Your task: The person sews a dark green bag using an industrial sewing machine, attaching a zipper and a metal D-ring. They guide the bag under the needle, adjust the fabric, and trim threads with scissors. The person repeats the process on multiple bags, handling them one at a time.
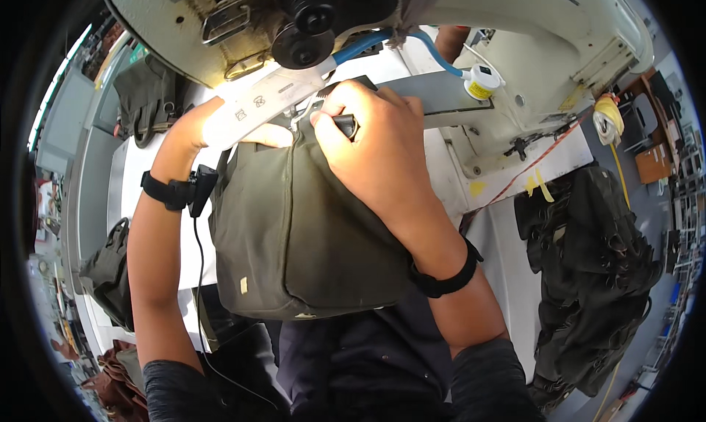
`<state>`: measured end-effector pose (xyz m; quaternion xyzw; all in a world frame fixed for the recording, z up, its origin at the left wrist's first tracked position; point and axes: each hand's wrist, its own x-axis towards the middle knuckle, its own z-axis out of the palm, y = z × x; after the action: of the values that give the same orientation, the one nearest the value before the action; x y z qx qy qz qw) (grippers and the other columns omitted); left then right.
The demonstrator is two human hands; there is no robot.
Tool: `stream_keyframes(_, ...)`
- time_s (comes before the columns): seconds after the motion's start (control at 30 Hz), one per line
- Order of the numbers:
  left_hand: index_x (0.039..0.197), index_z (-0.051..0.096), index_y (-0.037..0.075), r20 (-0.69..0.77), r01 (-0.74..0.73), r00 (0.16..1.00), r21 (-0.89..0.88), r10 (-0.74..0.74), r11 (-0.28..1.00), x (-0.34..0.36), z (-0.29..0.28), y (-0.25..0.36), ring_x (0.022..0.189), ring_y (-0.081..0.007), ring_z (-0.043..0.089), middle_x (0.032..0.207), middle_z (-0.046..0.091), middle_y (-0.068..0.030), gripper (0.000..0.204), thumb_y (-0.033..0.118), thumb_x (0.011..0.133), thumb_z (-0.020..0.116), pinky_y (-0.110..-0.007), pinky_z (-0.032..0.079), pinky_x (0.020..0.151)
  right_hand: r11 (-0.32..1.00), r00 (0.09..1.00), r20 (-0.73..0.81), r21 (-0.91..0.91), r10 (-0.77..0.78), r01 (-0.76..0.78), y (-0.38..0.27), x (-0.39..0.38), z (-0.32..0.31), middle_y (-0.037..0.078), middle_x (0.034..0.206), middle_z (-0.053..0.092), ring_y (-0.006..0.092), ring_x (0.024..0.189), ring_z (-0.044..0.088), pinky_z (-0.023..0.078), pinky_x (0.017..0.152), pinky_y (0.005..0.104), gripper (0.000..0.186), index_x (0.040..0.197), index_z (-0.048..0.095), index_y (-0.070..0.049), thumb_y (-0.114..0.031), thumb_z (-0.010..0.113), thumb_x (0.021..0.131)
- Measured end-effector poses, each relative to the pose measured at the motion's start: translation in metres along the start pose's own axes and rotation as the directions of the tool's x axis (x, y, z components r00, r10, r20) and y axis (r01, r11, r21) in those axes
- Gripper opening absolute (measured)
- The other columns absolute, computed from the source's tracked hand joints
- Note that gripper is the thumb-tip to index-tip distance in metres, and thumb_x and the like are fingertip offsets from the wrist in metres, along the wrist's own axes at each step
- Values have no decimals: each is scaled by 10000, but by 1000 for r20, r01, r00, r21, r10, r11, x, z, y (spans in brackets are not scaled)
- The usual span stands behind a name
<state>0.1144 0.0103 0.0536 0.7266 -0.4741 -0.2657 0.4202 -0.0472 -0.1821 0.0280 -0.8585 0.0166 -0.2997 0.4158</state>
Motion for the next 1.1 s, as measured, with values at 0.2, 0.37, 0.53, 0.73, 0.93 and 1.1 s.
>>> stream_keyframes(0.2,1285,713,26,17,49,999,-262,-46,964,-4,5,20,912,-115,684,1016,754,-17,424,175,901,812,-276,560,807,997,996,-59,-56,-59,56,2,-5,3,12,820,718,271,838,643,406,852,414,105,862,682,-119,-179,767,871)
stream_keyframes(0.37,1320,685,13,-7,141,989,-186,-145,972,-2,-14,52,1057,-221,658,1153,717,-95,477,204,900,804,-318,518,925,977,980,-179,209,87,-48,-8,-43,26,64,831,694,233,793,638,459,786,390,162,984,650,-65,-145,775,918)
stream_keyframes(0.53,1335,665,1,-192,504,859,475,-475,721,-10,-17,106,1221,-347,618,1306,668,-188,538,249,881,814,-367,461,1066,711,936,33,641,349,-288,-24,-71,35,22,905,673,65,813,596,492,754,255,277,1197,621,35,-122,718,990)
stream_keyframes(0.73,1526,495,35,44,7,993,909,-113,418,-97,72,124,1485,-345,422,1555,510,-148,955,302,692,875,-524,273,1252,557,906,209,731,368,-394,-27,-67,36,36,918,688,75,844,594,491,750,260,220,1123,658,18,-117,736,966)
stream_keyframes(0.93,1522,506,89,-97,28,982,925,162,379,-97,81,63,1472,-312,452,1573,510,-87,935,139,671,889,-555,278,1239,743,945,77,599,317,-298,-25,-76,47,24,946,692,84,866,563,476,755,252,194,1106,691,5,-118,743,965)
stream_keyframes(1.1,1485,552,86,-291,108,897,874,333,473,-82,114,44,1402,-276,539,1510,579,-88,823,91,711,834,-487,339,1199,592,923,165,724,348,-353,-27,-77,39,-18,888,677,-2,734,531,435,602,204,224,1119,698,31,-154,737,999)
